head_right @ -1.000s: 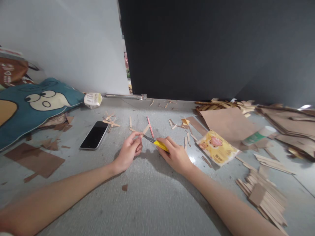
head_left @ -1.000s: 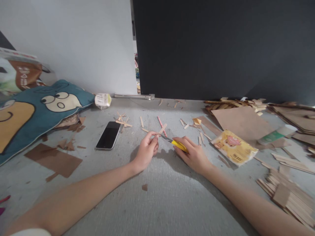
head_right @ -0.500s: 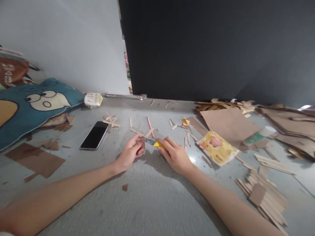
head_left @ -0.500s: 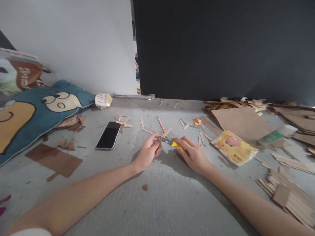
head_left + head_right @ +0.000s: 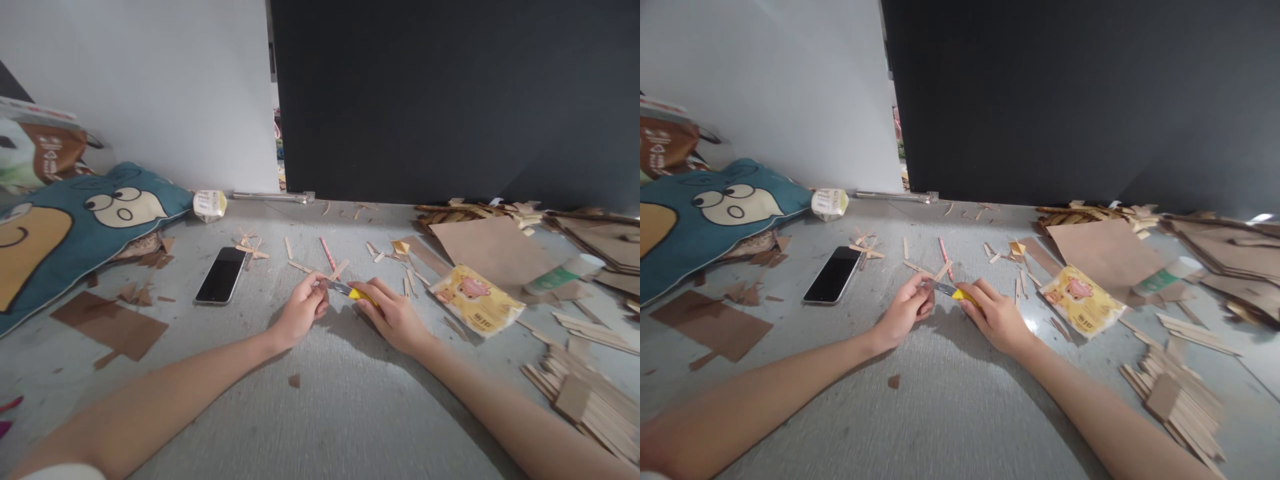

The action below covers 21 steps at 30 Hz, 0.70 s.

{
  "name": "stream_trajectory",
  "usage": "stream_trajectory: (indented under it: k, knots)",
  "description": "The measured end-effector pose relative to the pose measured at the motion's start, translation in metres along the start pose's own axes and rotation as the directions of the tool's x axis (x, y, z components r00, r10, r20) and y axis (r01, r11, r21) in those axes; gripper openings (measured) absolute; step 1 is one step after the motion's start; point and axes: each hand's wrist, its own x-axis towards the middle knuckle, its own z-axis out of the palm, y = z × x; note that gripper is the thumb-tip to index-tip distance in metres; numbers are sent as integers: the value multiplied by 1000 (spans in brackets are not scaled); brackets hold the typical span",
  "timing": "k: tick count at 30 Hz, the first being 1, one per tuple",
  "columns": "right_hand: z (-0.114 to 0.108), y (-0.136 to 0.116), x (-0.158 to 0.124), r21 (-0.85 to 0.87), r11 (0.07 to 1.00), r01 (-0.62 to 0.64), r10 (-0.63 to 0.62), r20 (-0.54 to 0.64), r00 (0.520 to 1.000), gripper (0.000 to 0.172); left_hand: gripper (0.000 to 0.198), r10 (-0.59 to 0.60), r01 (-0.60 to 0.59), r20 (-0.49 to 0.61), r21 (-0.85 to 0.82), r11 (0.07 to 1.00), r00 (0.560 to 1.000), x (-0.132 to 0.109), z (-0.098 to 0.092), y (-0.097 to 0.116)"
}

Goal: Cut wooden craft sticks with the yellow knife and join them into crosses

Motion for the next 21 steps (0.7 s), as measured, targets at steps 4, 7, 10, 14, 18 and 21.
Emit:
stream_trajectory:
  k: [4, 7, 10, 14, 18, 21]
  knots:
    - [0, 0, 0, -5, 1000, 1, -1, -4, 1000, 35, 43, 0, 0, 2, 3, 1000, 1000, 0, 0, 0]
    - [0, 0, 0, -8, 1000, 3, -3, -7, 1000, 35, 43, 1, -1, 2, -2, 1000, 1000, -1, 0, 0]
    - [1, 0, 0, -4, 1000, -1, 1, -2, 1000, 35, 44, 1, -1, 4, -4, 1000, 1000, -1, 1, 1]
    - [1, 0, -1, -4, 1000, -8, 8, 5, 1000, 35, 44, 2, -2, 10, -1, 1000, 1000, 0, 0, 0]
    - [1, 0, 0, -10, 1000, -11, 11, -4, 1000, 35, 43, -5, 5, 7, 3, 1000, 1000, 0, -1, -1]
    - [1, 0, 0, -4, 1000, -17, 17, -4, 1000, 34, 43, -2, 2, 4, 8, 1000, 1000, 0, -1, -1]
